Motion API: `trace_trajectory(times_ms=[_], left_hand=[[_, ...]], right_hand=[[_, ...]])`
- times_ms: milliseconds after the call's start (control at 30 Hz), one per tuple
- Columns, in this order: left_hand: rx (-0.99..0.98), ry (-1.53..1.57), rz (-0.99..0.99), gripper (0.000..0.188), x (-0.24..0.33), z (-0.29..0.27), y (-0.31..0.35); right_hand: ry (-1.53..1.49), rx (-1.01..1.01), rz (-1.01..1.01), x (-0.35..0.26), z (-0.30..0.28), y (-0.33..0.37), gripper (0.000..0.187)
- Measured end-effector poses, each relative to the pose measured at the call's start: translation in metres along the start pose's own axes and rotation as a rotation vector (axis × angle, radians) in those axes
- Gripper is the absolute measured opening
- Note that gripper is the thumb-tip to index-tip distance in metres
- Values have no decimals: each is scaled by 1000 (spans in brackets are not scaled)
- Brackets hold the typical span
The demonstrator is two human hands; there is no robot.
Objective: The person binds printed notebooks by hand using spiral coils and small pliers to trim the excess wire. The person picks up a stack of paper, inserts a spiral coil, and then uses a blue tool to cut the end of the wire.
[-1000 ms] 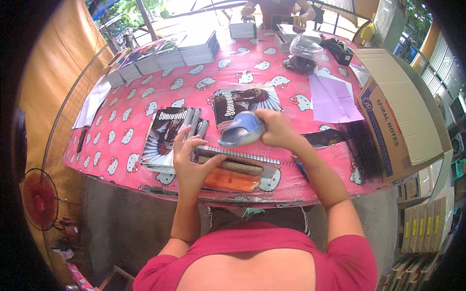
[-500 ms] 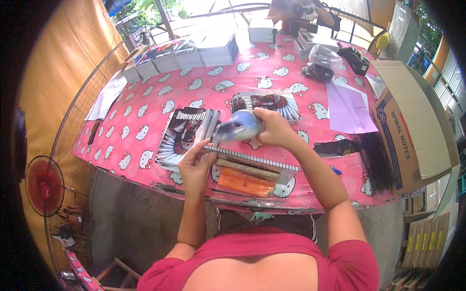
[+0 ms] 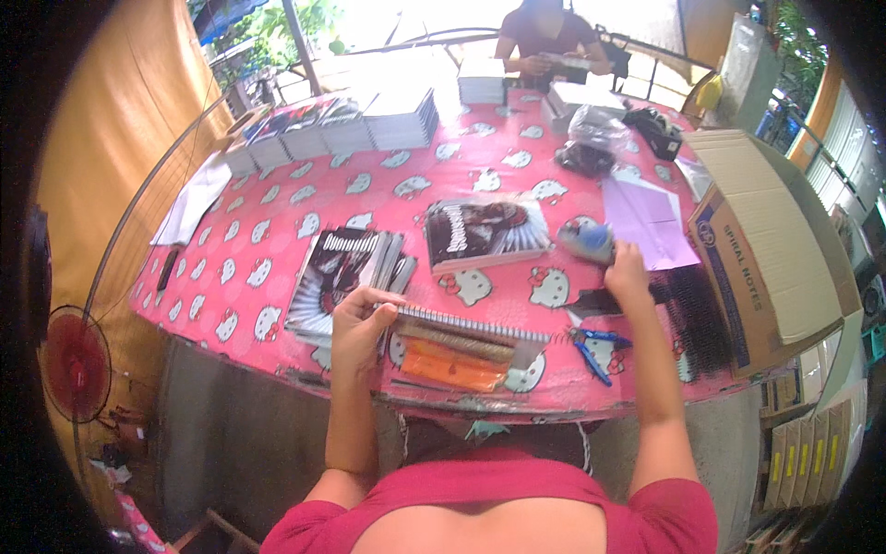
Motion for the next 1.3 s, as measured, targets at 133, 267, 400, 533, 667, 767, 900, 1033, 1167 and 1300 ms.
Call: trace_trajectory(times_ms=[133, 267, 400, 533, 667, 767, 900, 1033, 1167, 1300], left_hand=[[165, -549, 762, 25, 71, 39, 34], [515, -313, 1142, 25, 121, 65, 100], [271, -616, 1136, 12, 98, 83, 106], [-139, -883, 635, 28, 33, 93, 77], [135, -697, 554, 23, 22, 98, 71], [75, -640, 581, 22, 11, 97, 73], [65, -635, 571, 20, 9, 99, 74], [88, -619, 593, 21, 7, 98, 74], [101, -617, 589, 23, 6, 97, 74], [131, -603, 586, 23, 5, 95, 74]], right_hand=[[-31, 312, -425, -60, -45, 89, 62], [-212, -79, -356, -72, -36, 158, 70], [40, 29, -296, -57, -13, 183, 65], [-331, -8, -231, -69, -36, 169, 45], [-620, -19, -504, -139, -93, 169, 36], [-736, -37, -644, -177, -114, 175, 42], [-723, -36, -657, -185, -113, 177, 44], [-741, -35, -665, -189, -107, 176, 45], [-660, 66, -708, -193, -108, 175, 45], [-653, 45, -704, -195, -108, 176, 42]])
Point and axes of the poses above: each hand's wrist, its own y-axis away from the middle knuckle, its own z-axis out of the palm, x = y × z, the point moved 3 cm from there along -y, towards the middle knuckle, and after that the axes turned 11 degrees about -z, right-handed, at the moved point
